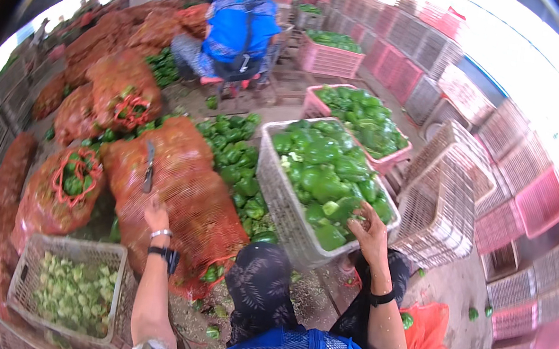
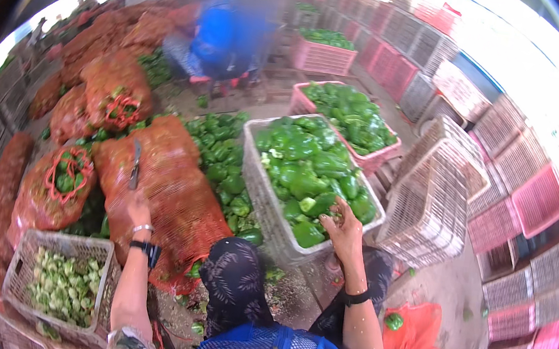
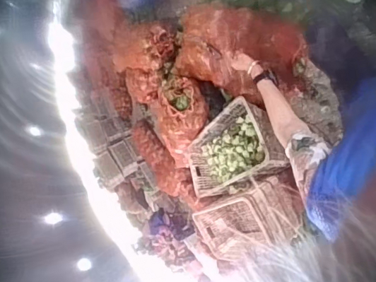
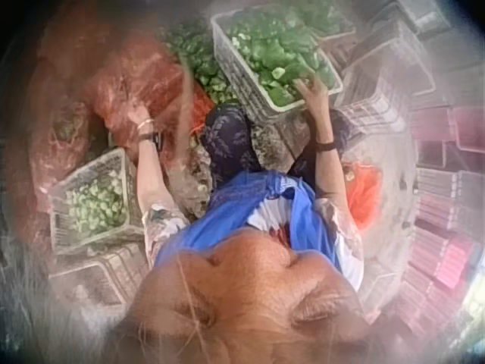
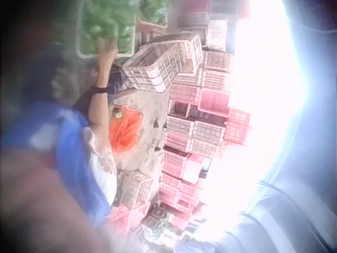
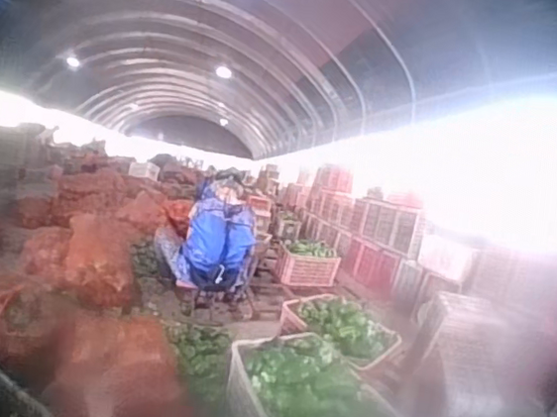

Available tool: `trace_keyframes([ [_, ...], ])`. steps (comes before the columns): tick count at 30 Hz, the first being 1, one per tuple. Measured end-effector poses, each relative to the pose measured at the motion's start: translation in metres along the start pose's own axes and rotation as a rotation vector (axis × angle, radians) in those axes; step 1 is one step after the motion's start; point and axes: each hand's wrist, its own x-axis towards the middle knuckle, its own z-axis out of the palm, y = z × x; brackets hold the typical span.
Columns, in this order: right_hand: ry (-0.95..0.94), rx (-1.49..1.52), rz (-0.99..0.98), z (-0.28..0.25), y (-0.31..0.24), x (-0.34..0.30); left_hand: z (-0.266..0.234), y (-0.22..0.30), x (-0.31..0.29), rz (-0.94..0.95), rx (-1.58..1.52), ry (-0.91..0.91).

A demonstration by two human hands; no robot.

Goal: The person cleans and sorts green peppers by using a knife to remove stems and damaged parts before placing them into plastic crates.

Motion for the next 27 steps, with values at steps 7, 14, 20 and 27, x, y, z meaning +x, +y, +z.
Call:
trace_keyframes([
  [7,0.292,0.117,-0.043,-0.086,0.017,-0.047,0.086,0.083,-0.055,-0.236,-0.12,-0.429],
  [14,0.63,-0.136,0.101,-0.158,0.052,-0.129,0.157,0.253,-0.094,-0.239,-0.398,-0.76],
  [20,0.568,-0.526,0.115,-0.174,0.02,-0.163,0.231,0.236,-0.141,-0.705,-0.651,-0.829],
  [27,0.486,-0.623,0.175,-0.17,0.047,-0.177,0.268,0.142,-0.226,-0.775,-0.252,-0.528],
])
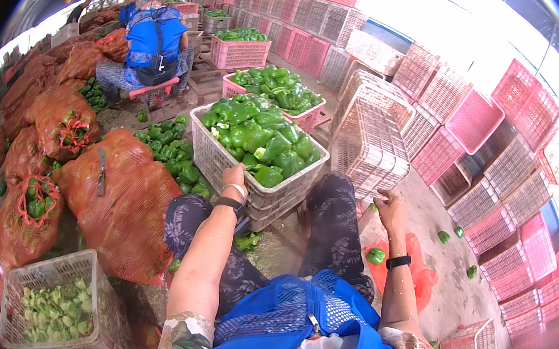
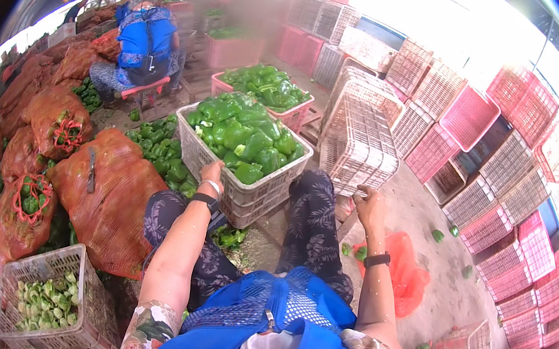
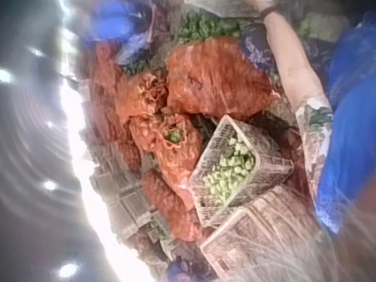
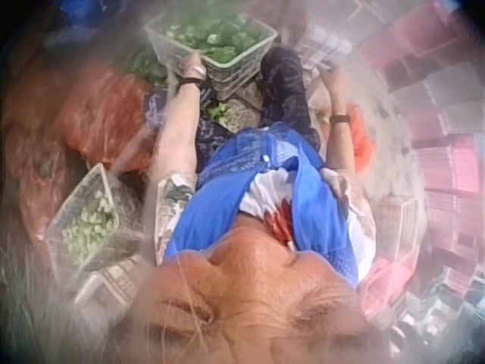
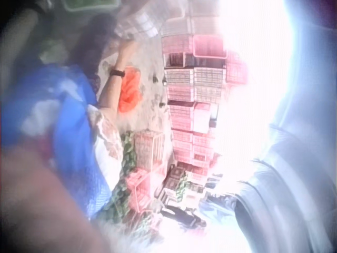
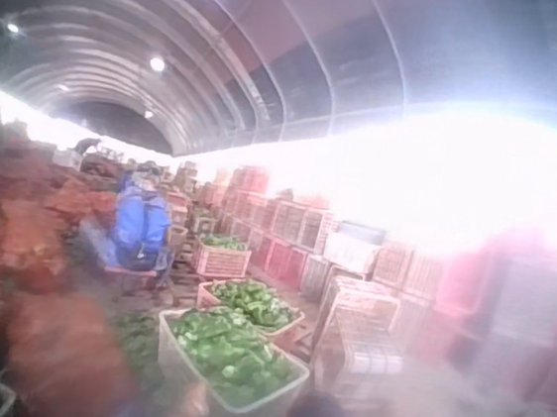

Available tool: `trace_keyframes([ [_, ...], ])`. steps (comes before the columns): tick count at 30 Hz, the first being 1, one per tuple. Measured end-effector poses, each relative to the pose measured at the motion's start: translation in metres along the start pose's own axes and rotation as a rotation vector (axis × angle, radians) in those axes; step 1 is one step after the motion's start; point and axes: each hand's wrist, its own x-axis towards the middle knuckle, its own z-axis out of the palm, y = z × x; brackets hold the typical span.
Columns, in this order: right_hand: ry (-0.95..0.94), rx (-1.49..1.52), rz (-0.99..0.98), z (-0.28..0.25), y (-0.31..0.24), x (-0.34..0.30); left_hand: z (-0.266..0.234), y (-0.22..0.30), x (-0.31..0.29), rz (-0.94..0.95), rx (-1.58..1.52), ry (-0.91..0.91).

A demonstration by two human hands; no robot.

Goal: The person cleans and sorts green peppers by using a knife to remove stems and damaged parts before placing them into plastic crates.

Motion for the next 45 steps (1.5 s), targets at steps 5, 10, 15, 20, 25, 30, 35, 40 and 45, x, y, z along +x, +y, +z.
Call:
trace_keyframes([
  [5,-0.032,0.003,0.101,0.001,0.032,-0.001,0.017,-0.006,-0.021,-0.053,-0.101,-0.113],
  [10,-0.036,-0.075,0.081,0.005,0.038,0.034,0.02,-0.006,-0.024,-0.182,-0.049,-0.141],
  [15,-0.079,-0.16,0.052,0.031,0.027,0.097,0.008,-0.006,-0.01,-0.115,-0.076,-0.175],
  [20,-0.02,-0.239,-0.044,0.086,0.047,0.161,0.009,-0.008,-0.02,-0.091,-0.109,-0.122],
  [25,-0.053,-0.261,-0.112,0.157,0.041,0.219,-0.017,-0.003,-0.023,-0.028,-0.126,0.045],
  [30,-0.114,-0.524,0.042,0.184,0.099,0.255,-0.011,-0.01,-0.03,0.025,-0.006,-0.026],
  [35,-0.008,-0.717,-0.008,0.189,0.109,0.239,-0.014,-0.018,-0.034,0.06,-0.008,0.013],
  [40,0.063,-0.611,-0.151,0.126,0.192,0.222,-0.005,-0.004,-0.042,0.021,0.036,0.015],
  [45,0.212,-0.505,-0.045,0.015,0.195,0.211,0.022,0.017,-0.049,0.92,0.654,0.273],
])
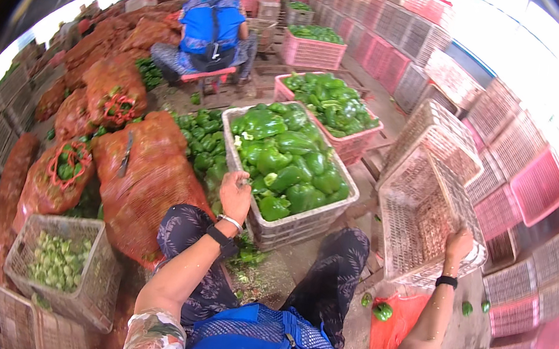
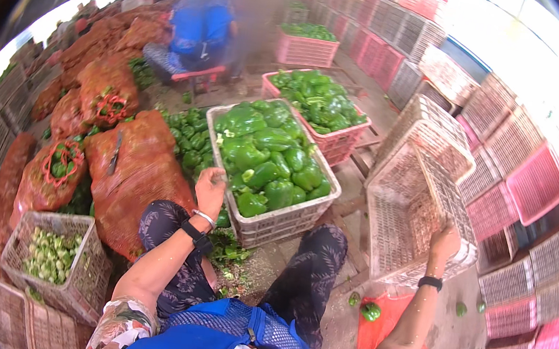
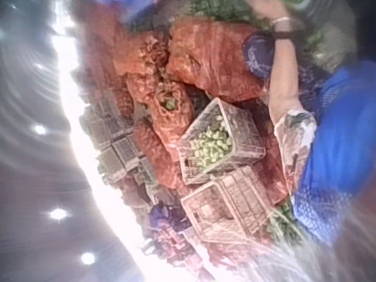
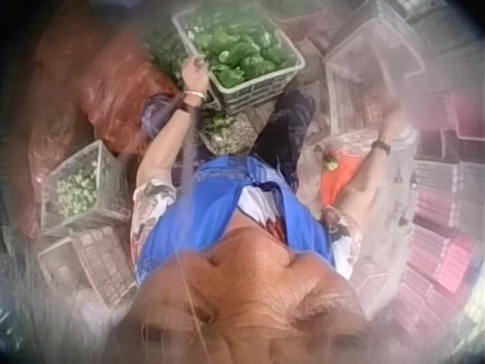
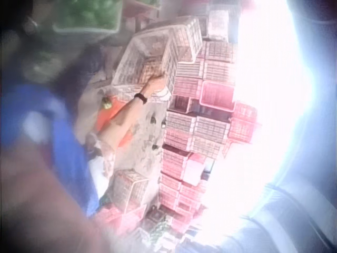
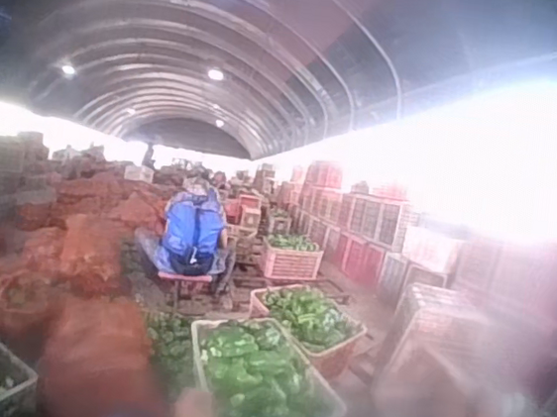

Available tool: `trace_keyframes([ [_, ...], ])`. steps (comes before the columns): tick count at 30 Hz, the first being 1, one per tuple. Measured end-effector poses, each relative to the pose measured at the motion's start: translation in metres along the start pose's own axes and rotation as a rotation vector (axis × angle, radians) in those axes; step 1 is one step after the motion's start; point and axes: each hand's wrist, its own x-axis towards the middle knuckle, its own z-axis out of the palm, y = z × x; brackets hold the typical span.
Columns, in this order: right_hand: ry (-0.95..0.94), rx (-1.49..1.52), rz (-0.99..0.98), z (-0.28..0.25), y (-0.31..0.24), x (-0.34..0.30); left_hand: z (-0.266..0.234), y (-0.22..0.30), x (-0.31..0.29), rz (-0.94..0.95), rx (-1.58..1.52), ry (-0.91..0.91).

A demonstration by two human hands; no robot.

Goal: The person cleans and sorts green peppers by using a knife to remove stems and damaged parts before placing them into plastic crates.

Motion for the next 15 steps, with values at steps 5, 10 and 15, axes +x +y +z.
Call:
trace_keyframes([
  [5,0.102,-0.116,0.026,-0.1,0.066,0.029,0.042,0.113,-0.025,0.12,-0.443,-0.421],
  [10,0.004,0.267,-0.117,-0.171,0.092,0.037,0.082,0.161,-0.075,0.154,-0.548,-0.715],
  [15,-0.027,0.092,-0.234,-0.237,0.063,0.05,0.084,0.184,-0.127,-0.103,-0.811,-0.988],
])
